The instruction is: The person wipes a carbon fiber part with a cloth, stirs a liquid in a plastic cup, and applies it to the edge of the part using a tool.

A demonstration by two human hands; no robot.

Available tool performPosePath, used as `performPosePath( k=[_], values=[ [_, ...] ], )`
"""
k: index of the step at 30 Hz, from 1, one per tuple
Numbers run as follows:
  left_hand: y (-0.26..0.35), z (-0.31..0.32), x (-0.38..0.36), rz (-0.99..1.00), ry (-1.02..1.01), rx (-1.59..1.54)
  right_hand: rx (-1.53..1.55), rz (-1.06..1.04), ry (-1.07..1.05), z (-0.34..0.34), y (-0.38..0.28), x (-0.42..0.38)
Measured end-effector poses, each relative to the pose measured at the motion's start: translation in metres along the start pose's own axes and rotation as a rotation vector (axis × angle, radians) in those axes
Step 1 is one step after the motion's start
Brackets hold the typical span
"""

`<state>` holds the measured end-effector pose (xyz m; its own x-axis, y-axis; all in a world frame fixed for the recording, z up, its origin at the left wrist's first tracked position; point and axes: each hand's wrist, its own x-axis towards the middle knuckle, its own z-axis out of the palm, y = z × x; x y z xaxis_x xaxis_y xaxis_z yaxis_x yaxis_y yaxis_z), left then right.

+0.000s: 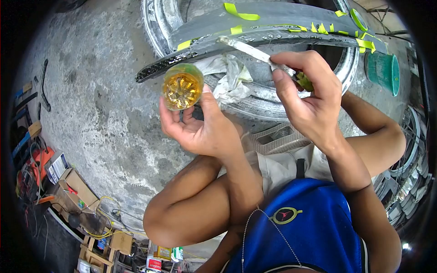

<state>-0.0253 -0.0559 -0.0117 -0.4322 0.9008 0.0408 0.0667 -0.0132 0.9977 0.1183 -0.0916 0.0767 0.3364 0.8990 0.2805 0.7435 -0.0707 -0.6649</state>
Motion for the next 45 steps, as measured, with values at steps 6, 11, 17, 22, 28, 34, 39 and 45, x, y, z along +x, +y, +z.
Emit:
performPosePath(
  k=[6,11,17,22,28,34,39,45],
  values=[
    [0.008,-0.001,0.005,-0.15,0.157,-0.147,0.187,0.144,0.018,0.035,0.005,-0.028],
    [0.009,-0.002,0.007,-0.176,0.14,-0.18,0.27,0.157,0.07,0.065,-0.002,-0.029],
    [0.013,0.002,0.006,-0.187,0.144,-0.183,0.209,0.145,0.091,0.061,-0.002,-0.03],
    [0.011,0.001,0.007,-0.205,0.122,-0.192,0.133,0.178,0.128,0.044,0.0,-0.035],
    [0.01,0.001,0.007,-0.214,0.124,-0.138,0.228,0.139,0.079,0.064,-0.012,-0.024],
    [0.008,0.0,0.006,-0.203,0.12,-0.173,0.109,0.224,0.129,0.042,0.001,-0.037],
    [0.012,0.004,0.004,-0.165,0.122,-0.129,0.149,0.124,0.123,0.043,-0.008,-0.035],
    [0.014,0.003,0.003,-0.17,0.131,-0.127,0.163,0.107,0.094,0.057,-0.007,-0.028]
  ],
)
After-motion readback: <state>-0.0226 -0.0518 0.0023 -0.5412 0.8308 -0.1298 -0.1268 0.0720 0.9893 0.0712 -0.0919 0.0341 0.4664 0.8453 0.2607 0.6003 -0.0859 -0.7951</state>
